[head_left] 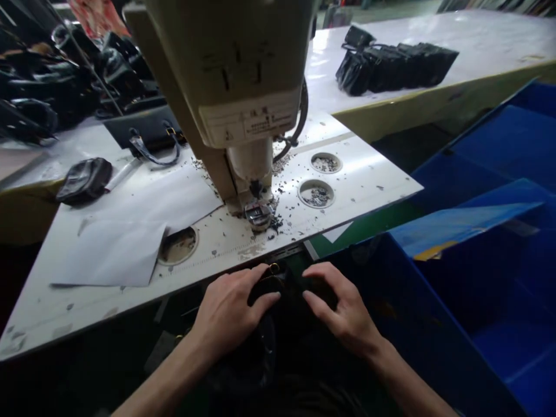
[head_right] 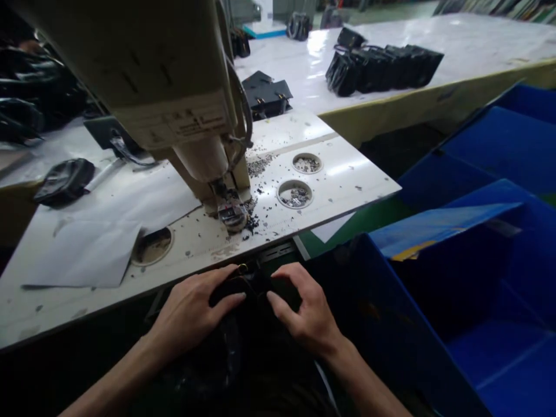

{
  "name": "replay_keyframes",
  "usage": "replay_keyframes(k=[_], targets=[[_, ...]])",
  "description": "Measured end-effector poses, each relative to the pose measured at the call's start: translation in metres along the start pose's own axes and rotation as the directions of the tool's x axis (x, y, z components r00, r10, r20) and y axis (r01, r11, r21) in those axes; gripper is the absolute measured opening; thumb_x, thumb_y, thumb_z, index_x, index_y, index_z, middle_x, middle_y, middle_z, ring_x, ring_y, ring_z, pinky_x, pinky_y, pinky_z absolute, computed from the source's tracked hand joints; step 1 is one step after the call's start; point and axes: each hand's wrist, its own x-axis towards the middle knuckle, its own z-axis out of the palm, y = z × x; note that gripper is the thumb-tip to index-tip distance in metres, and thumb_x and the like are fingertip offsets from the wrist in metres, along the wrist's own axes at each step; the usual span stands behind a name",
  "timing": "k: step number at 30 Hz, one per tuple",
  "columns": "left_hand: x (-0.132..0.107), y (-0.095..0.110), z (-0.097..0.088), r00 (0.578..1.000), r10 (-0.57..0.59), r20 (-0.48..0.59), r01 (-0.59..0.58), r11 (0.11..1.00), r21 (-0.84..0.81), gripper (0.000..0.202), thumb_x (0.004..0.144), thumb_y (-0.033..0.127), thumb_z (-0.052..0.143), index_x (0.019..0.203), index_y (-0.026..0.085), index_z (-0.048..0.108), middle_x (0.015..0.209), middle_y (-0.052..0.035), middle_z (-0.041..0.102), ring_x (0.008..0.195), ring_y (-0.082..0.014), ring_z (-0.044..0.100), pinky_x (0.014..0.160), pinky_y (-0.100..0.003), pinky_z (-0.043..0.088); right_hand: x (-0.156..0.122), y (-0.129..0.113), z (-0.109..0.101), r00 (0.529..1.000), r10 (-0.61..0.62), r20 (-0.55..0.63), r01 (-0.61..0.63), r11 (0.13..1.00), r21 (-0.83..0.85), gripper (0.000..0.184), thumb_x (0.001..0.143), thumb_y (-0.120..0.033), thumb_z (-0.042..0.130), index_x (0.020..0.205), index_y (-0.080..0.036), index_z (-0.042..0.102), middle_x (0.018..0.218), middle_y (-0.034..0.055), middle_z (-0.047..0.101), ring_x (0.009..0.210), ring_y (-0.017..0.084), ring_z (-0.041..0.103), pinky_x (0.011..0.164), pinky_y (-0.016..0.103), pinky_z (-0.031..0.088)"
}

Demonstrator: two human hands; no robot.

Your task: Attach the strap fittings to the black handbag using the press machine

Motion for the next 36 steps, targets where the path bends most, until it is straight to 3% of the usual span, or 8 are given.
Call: replay_keyframes(k=[5, 8, 12, 14, 17, 26, 31, 36], targets=[[-0.018, -0.006, 0.073, 0.999, -0.034, -0.027, 0.032, 0.997, -0.072, 0.053, 0.097, 0.056, 0.058, 0.142, 0.028, 0.056, 0.139, -0.0095, 0.068, 0.124, -0.0327, 0.065, 0.104, -0.044, 0.05, -0.043, 0.024, 0.022, 0.989, 0.078, 0.128, -0.065, 0.993, -0.104, 0.035, 0.081, -0.034, 0.083, 0.112, -0.026, 0.069, 0.108, 0.0069, 0.068, 0.102, 0.029, 0.063, 0.09, 0.042, 0.05], [-0.023, -0.009, 0.091, 0.997, -0.071, 0.035, 0.073, 0.995, -0.067, 0.064, 0.097, 0.062, 0.054, 0.149, 0.027, 0.048, 0.136, -0.0128, 0.068, 0.121, -0.0357, 0.066, 0.101, -0.047, 0.051, -0.054, 0.039, 0.035, 0.987, 0.128, 0.101, -0.116, 0.986, -0.117, 0.015, 0.087, -0.026, 0.077, 0.099, -0.024, 0.068, 0.098, 0.0044, 0.067, 0.095, 0.026, 0.063, 0.085, 0.039, 0.048], [-0.024, -0.013, 0.088, 0.99, -0.115, 0.085, 0.112, 0.993, 0.044, 0.112, 0.077, 0.088, 0.057, 0.164, 0.025, 0.024, 0.147, -0.023, 0.054, 0.115, -0.0457, 0.067, 0.097, -0.056, 0.052, -0.065, 0.05, 0.036, 0.978, 0.139, 0.154, -0.134, 0.99, -0.044, 0.012, 0.091, -0.026, 0.072, 0.085, -0.022, 0.062, 0.085, 0.0001, 0.061, 0.08, 0.02, 0.06, 0.072, 0.033, 0.044], [-0.021, -0.016, 0.082, 0.996, 0.047, 0.078, -0.046, 0.999, -0.003, 0.121, 0.066, 0.089, 0.068, 0.162, 0.028, 0.028, 0.157, -0.0205, 0.042, 0.128, -0.0468, 0.058, 0.107, -0.058, 0.046, -0.07, 0.052, 0.033, 0.978, 0.118, 0.175, -0.119, 0.993, -0.001, 0.014, 0.091, -0.024, 0.071, 0.082, -0.022, 0.061, 0.084, -0.0002, 0.059, 0.08, 0.02, 0.058, 0.072, 0.033, 0.043], [-0.017, -0.02, 0.078, 0.929, 0.347, 0.128, -0.318, 0.926, -0.206, 0.111, 0.063, 0.078, 0.082, 0.154, 0.028, 0.041, 0.159, -0.0143, 0.043, 0.144, -0.0385, 0.044, 0.121, -0.051, 0.036, -0.076, 0.053, 0.028, 0.983, 0.087, 0.161, -0.098, 0.993, 0.067, 0.012, 0.091, -0.022, 0.07, 0.082, -0.022, 0.061, 0.087, 0.0006, 0.06, 0.083, 0.02, 0.059, 0.075, 0.033, 0.044], [-0.004, -0.022, 0.073, 0.82, 0.524, 0.229, -0.387, 0.803, -0.453, 0.111, 0.062, 0.045, 0.095, 0.157, 0.033, 0.039, 0.165, -0.0108, 0.037, 0.149, -0.0359, 0.039, 0.122, -0.049, 0.035, -0.082, 0.051, 0.02, 0.971, 0.212, 0.107, -0.233, 0.942, 0.242, 0.024, 0.09, -0.038, 0.073, 0.078, -0.022, 0.059, 0.081, -0.0026, 0.05, 0.076, 0.017, 0.049, 0.07, 0.031, 0.038], [0.002, -0.026, 0.071, 0.816, 0.534, 0.222, -0.382, 0.786, -0.486, 0.099, 0.062, 0.041, 0.096, 0.149, 0.026, 0.051, 0.15, -0.0119, 0.052, 0.135, -0.0321, 0.054, 0.115, -0.041, 0.043, -0.082, 0.047, 0.025, 0.929, 0.357, 0.095, -0.366, 0.855, 0.369, 0.029, 0.087, -0.044, 0.076, 0.079, -0.021, 0.061, 0.074, -0.004, 0.051, 0.069, 0.014, 0.045, 0.064, 0.029, 0.036], [0.005, -0.029, 0.087, 0.87, 0.44, 0.222, -0.32, 0.847, -0.424, 0.071, 0.068, 0.045, 0.092, 0.129, 0.021, 0.064, 0.127, -0.0096, 0.064, 0.113, -0.0275, 0.064, 0.097, -0.035, 0.052, -0.081, 0.06, 0.036, 0.879, 0.467, 0.097, -0.457, 0.767, 0.45, 0.037, 0.081, -0.05, 0.08, 0.078, -0.019, 0.062, 0.072, -0.0029, 0.057, 0.068, 0.015, 0.049, 0.064, 0.028, 0.039]])
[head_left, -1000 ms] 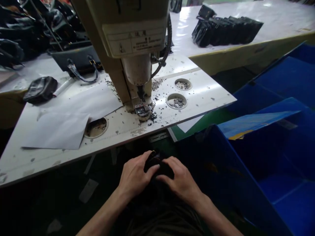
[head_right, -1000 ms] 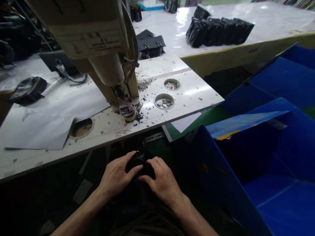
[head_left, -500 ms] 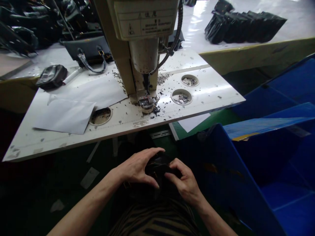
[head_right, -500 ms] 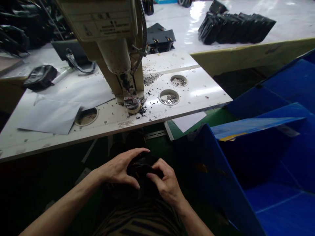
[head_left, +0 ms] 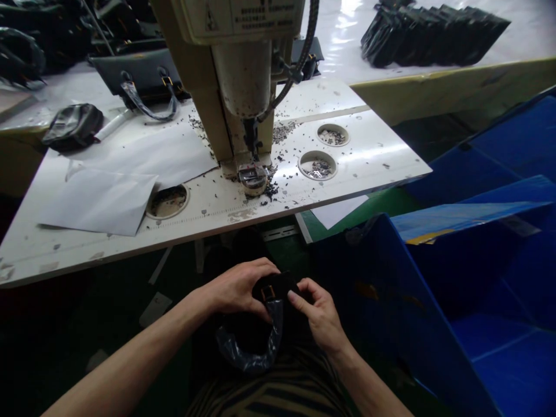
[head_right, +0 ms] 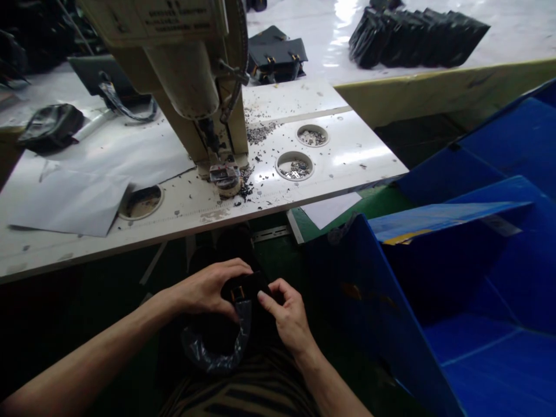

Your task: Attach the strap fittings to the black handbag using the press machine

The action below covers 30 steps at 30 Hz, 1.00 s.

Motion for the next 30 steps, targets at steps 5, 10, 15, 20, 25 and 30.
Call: replay_keyframes(k=[5, 10, 15, 20, 25, 30], targets=[[0.008, -0.017, 0.02, 0.995, -0.096, -0.013, 0.096, 0.992, 0.081, 0.063, 0.067, 0.046, 0.093, 0.119, 0.02, 0.068, 0.112, -0.0067, 0.067, 0.098, -0.0254, 0.067, 0.083, -0.031, 0.053, 0.009, 0.029, 0.001, 0.999, 0.036, -0.019, -0.036, 0.999, -0.027, 0.041, 0.083, -0.054, 0.078, 0.078, -0.018, 0.059, 0.07, -0.003, 0.057, 0.065, 0.014, 0.05, 0.064, 0.029, 0.041], [0.016, -0.031, 0.031, 0.998, -0.069, -0.008, 0.07, 0.994, 0.085, 0.054, 0.072, 0.04, 0.09, 0.117, 0.021, 0.067, 0.112, -0.0046, 0.066, 0.099, -0.0239, 0.067, 0.085, -0.03, 0.052, 0.014, 0.046, -0.01, 0.999, -0.02, -0.033, 0.014, 0.986, -0.164, 0.033, 0.089, -0.052, 0.073, 0.09, -0.02, 0.063, 0.081, -0.0012, 0.062, 0.076, 0.019, 0.057, 0.071, 0.031, 0.045], [0.016, -0.032, 0.03, 0.995, -0.1, 0.03, 0.092, 0.978, 0.186, 0.039, 0.081, 0.027, 0.074, 0.118, 0.023, 0.061, 0.113, -0.0051, 0.065, 0.099, -0.0251, 0.068, 0.082, -0.031, 0.053, 0.025, 0.04, -0.03, 0.946, -0.098, 0.308, 0.196, 0.932, -0.304, 0.08, 0.073, -0.04, 0.091, 0.142, -0.026, 0.055, 0.144, 0.008, 0.058, 0.134, 0.031, 0.052, 0.115, 0.041, 0.038], [0.011, -0.032, 0.032, 0.987, -0.151, 0.054, 0.136, 0.965, 0.223, 0.05, 0.084, 0.022, 0.062, 0.132, 0.024, 0.049, 0.128, -0.0083, 0.064, 0.111, -0.0287, 0.068, 0.092, -0.037, 0.055, 0.038, 0.042, -0.035, 0.881, -0.09, 0.463, 0.285, 0.884, -0.37, 0.084, 0.066, -0.044, 0.095, 0.138, -0.024, 0.057, 0.132, 0.008, 0.065, 0.122, 0.031, 0.061, 0.105, 0.041, 0.048], [0.002, -0.038, 0.044, 0.972, -0.235, 0.027, 0.22, 0.941, 0.259, 0.07, 0.089, 0.026, 0.056, 0.153, 0.019, 0.028, 0.155, -0.0163, 0.048, 0.138, -0.0334, 0.054, 0.111, -0.045, 0.048, 0.041, 0.059, -0.028, 0.927, -0.129, 0.352, 0.284, 0.854, -0.436, 0.055, 0.075, -0.043, 0.089, 0.118, -0.018, 0.065, 0.111, 0.0079, 0.068, 0.103, 0.028, 0.064, 0.094, 0.041, 0.05], [-0.007, -0.035, 0.055, 0.928, -0.368, -0.059, 0.365, 0.865, 0.345, 0.063, 0.091, 0.026, 0.051, 0.152, 0.021, 0.035, 0.153, -0.0155, 0.05, 0.128, -0.0391, 0.06, 0.102, -0.055, 0.052, 0.044, 0.074, -0.019, 0.943, -0.161, 0.292, 0.284, 0.847, -0.449, 0.038, 0.082, -0.046, 0.081, 0.103, -0.018, 0.067, 0.097, 0.0053, 0.066, 0.09, 0.025, 0.062, 0.082, 0.037, 0.05]])
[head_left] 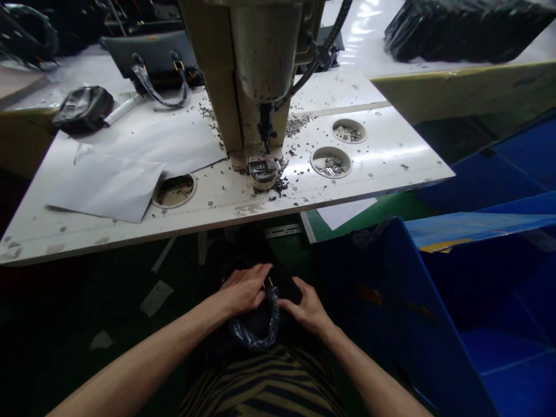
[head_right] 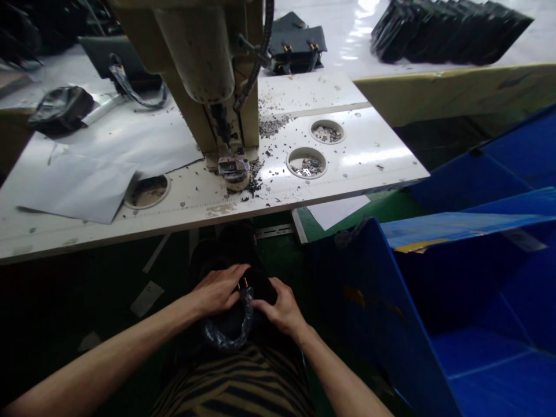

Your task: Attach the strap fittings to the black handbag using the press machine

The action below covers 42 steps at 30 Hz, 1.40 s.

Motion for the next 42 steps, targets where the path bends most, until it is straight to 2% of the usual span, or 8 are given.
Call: replay_keyframes(k=[3, 7, 12, 18, 25, 33, 39, 42], targets=[[-0.003, 0.005, -0.001, 1.0, -0.004, -0.016, 0.004, 1.0, -0.005, 0.064, 0.088, 0.023, 0.054, 0.15, 0.022, 0.037, 0.148, -0.0139, 0.055, 0.125, -0.0367, 0.062, 0.102, -0.052, 0.052, 0.002, -0.002, -0.001, 1.0, -0.024, 0.007, 0.024, 1.0, 0.001, 0.036, 0.083, -0.046, 0.079, 0.101, -0.017, 0.068, 0.095, 0.0063, 0.066, 0.088, 0.025, 0.062, 0.081, 0.037, 0.05], [-0.012, 0.011, -0.013, 0.997, 0.057, -0.047, -0.06, 0.997, -0.05, 0.053, 0.086, 0.021, 0.057, 0.138, 0.023, 0.047, 0.133, -0.0114, 0.063, 0.117, -0.0317, 0.066, 0.099, -0.044, 0.053, 0.0, -0.021, -0.018, 0.98, -0.115, 0.159, 0.108, 0.993, 0.051, 0.054, 0.083, -0.05, 0.078, 0.124, -0.018, 0.067, 0.112, 0.0098, 0.071, 0.103, 0.03, 0.066, 0.092, 0.041, 0.053], [-0.034, 0.021, -0.055, 0.98, 0.168, -0.108, -0.186, 0.965, -0.186, 0.044, 0.086, 0.018, 0.061, 0.129, 0.024, 0.057, 0.122, -0.0075, 0.069, 0.111, -0.0278, 0.067, 0.097, -0.037, 0.052, -0.006, -0.061, -0.036, 0.893, -0.256, 0.37, 0.206, 0.964, 0.169, 0.064, 0.082, -0.051, 0.077, 0.137, -0.02, 0.063, 0.126, 0.0111, 0.069, 0.116, 0.034, 0.065, 0.103, 0.045, 0.052], [-0.055, 0.038, -0.152, 0.969, 0.19, -0.161, -0.227, 0.938, -0.261, 0.037, 0.084, 0.018, 0.066, 0.121, 0.023, 0.066, 0.11, -0.0028, 0.074, 0.098, -0.0219, 0.068, 0.086, -0.031, 0.052, 0.01, -0.128, -0.029, 0.956, -0.284, 0.074, 0.266, 0.946, 0.184, 0.053, 0.09, -0.05, 0.066, 0.134, -0.02, 0.066, 0.122, 0.0132, 0.073, 0.102, 0.033, 0.07, 0.089, 0.041, 0.059], [-0.044, 0.028, -0.234, 0.978, 0.143, -0.154, -0.171, 0.968, -0.183, 0.028, 0.08, 0.022, 0.069, 0.108, 0.022, 0.072, 0.09, 0.0013, 0.074, 0.078, -0.0169, 0.067, 0.067, -0.025, 0.047, 0.048, -0.2, -0.019, 0.978, -0.069, -0.197, 0.141, 0.915, 0.379, 0.061, 0.085, -0.066, 0.068, 0.121, -0.017, 0.075, 0.116, 0.0129, 0.077, 0.109, 0.035, 0.068, 0.094, 0.039, 0.057], [-0.004, 0.006, -0.286, 0.987, 0.159, -0.014, -0.159, 0.977, -0.138, 0.036, 0.076, 0.029, 0.075, 0.112, 0.022, 0.073, 0.089, 0.0017, 0.075, 0.078, -0.0176, 0.067, 0.066, -0.025, 0.047, 0.092, -0.207, -0.003, 0.949, 0.087, -0.302, 0.073, 0.873, 0.482, 0.069, 0.083, -0.075, 0.064, 0.112, -0.014, 0.078, 0.114, 0.0152, 0.076, 0.108, 0.036, 0.07, 0.095, 0.039, 0.057], [0.02, -0.005, -0.306, 0.99, 0.122, 0.077, -0.109, 0.982, -0.152, 0.032, 0.077, 0.031, 0.076, 0.107, 0.02, 0.075, 0.086, 0.0018, 0.075, 0.075, -0.017, 0.066, 0.062, -0.023, 0.045, 0.109, -0.198, 0.002, 0.868, 0.327, -0.375, -0.1, 0.853, 0.512, 0.075, 0.076, -0.076, 0.072, 0.119, -0.014, 0.076, 0.127, 0.0157, 0.073, 0.124, 0.041, 0.062, 0.106, 0.045, 0.053], [0.029, -0.008, -0.312, 0.985, 0.118, 0.123, -0.098, 0.982, -0.161, 0.028, 0.076, 0.034, 0.077, 0.101, 0.02, 0.075, 0.085, 0.002, 0.075, 0.078, -0.0185, 0.067, 0.064, -0.023, 0.046, 0.113, -0.187, 0.006, 0.849, 0.335, -0.41, -0.104, 0.865, 0.491, 0.067, 0.077, -0.072, 0.074, 0.118, -0.019, 0.078, 0.131, 0.0136, 0.071, 0.129, 0.042, 0.06, 0.11, 0.048, 0.051]])
